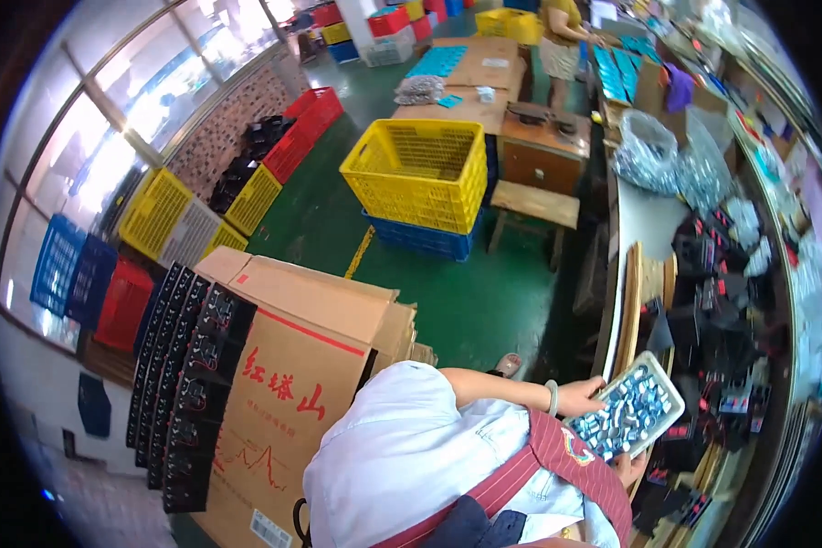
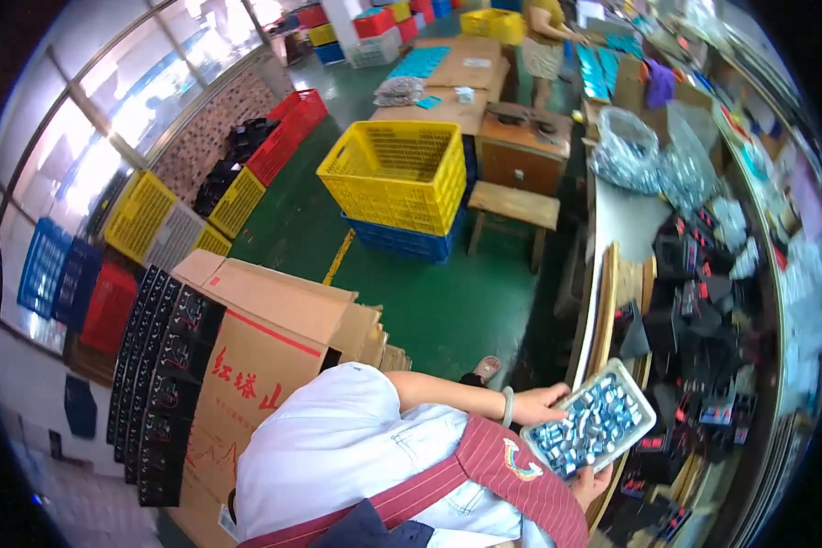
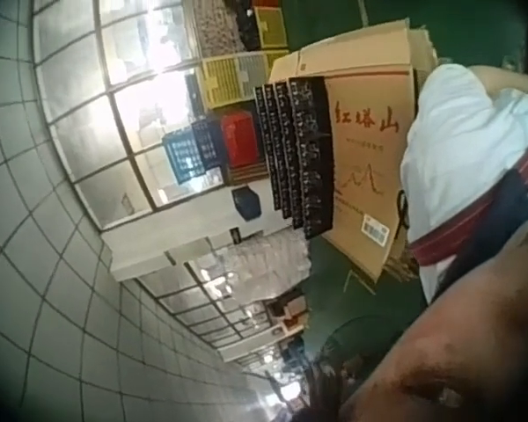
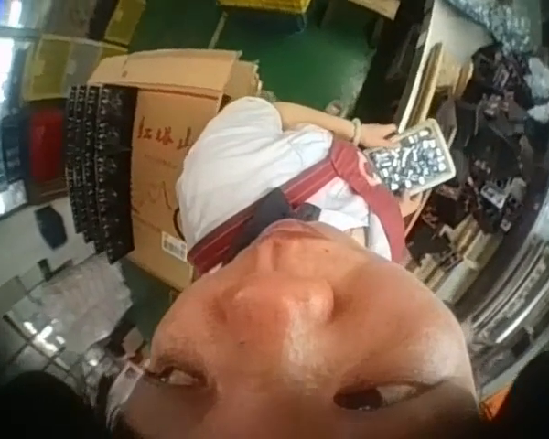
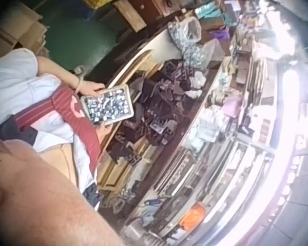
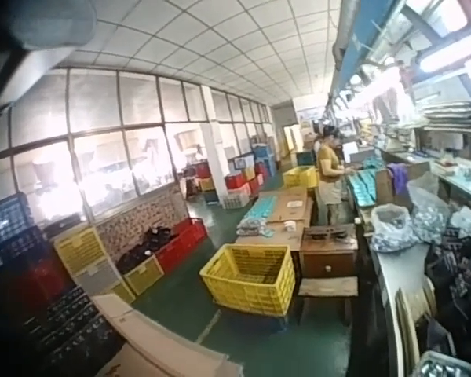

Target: Assembling electronic components by manually inserting small blue parts into a black plastic housing.

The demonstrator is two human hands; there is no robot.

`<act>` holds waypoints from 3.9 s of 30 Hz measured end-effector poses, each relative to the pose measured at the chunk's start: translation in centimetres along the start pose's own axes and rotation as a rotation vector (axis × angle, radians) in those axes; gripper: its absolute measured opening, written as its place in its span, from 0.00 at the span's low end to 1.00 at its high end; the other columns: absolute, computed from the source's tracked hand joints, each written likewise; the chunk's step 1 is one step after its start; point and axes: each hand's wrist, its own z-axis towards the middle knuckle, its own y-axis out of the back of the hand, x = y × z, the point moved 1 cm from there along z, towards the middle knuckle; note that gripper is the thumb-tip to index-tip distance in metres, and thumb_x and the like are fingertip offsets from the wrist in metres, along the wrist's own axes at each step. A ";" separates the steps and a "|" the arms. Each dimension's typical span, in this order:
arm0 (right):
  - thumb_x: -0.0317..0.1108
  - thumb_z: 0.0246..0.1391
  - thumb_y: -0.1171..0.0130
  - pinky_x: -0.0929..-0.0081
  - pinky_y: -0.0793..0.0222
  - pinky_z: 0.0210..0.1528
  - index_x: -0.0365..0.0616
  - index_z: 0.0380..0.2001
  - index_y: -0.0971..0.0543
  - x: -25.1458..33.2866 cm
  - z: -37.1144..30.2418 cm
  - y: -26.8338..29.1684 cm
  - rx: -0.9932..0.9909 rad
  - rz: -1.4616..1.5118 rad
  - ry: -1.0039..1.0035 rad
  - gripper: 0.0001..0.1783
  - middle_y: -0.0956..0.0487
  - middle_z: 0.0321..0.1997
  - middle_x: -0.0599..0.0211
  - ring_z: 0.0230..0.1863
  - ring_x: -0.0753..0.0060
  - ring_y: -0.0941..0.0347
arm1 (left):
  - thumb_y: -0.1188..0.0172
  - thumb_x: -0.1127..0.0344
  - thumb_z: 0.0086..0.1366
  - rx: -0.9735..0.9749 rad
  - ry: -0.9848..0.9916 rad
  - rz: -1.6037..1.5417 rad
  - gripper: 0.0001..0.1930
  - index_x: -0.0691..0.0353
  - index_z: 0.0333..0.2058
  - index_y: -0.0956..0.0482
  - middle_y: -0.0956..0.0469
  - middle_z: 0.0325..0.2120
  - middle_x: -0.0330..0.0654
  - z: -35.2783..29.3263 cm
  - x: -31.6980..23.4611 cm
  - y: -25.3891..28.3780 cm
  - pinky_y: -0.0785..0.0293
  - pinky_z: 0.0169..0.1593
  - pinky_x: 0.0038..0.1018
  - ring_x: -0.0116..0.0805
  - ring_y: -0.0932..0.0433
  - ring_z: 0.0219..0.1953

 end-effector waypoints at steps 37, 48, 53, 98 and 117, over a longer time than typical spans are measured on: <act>0.41 0.55 0.40 0.65 0.29 0.40 0.41 0.43 0.25 3.7 9.3 10.1 0.014 -0.444 -0.348 0.18 0.20 0.35 0.56 0.36 0.61 0.23 | 0.47 0.66 0.67 0.324 0.067 0.729 0.10 0.66 0.43 0.27 0.24 0.29 0.40 27.5 0.7 -7.6 0.31 0.38 0.25 0.24 0.30 0.32; 0.33 0.37 0.34 0.56 0.44 0.62 0.45 0.54 0.33 8.1 5.4 24.9 -0.459 -1.404 0.179 0.36 0.31 0.56 0.53 0.61 0.52 0.39 | 0.41 0.67 0.62 0.069 0.069 0.780 0.15 0.67 0.46 0.26 0.23 0.31 0.41 21.6 0.6 -11.2 0.31 0.37 0.23 0.25 0.28 0.33; 0.27 0.40 0.38 0.55 0.38 0.57 0.48 0.45 0.24 10.5 3.9 27.5 -0.251 -1.487 0.280 0.23 0.22 0.43 0.59 0.50 0.54 0.30 | 0.38 0.71 0.57 -0.111 -0.375 0.730 0.22 0.66 0.51 0.30 0.28 0.39 0.46 16.5 -1.8 -11.1 0.29 0.41 0.28 0.36 0.28 0.37; 0.35 0.45 0.50 0.62 0.29 0.29 0.33 0.16 0.25 18.6 -3.8 2.9 0.445 -0.822 0.063 0.14 0.21 0.20 0.53 0.24 0.54 0.23 | 0.56 0.33 0.64 0.377 0.244 -0.784 0.38 0.60 0.59 0.34 0.27 0.52 0.44 3.6 -5.1 -13.7 0.27 0.55 0.34 0.36 0.25 0.52; 0.33 0.46 0.52 0.61 0.28 0.29 0.34 0.17 0.26 14.9 -1.8 3.6 0.440 -0.539 0.480 0.13 0.23 0.18 0.54 0.24 0.53 0.24 | 0.58 0.40 0.69 0.562 0.377 -0.672 0.32 0.60 0.59 0.35 0.26 0.52 0.44 5.6 -4.1 -11.5 0.27 0.55 0.32 0.34 0.25 0.51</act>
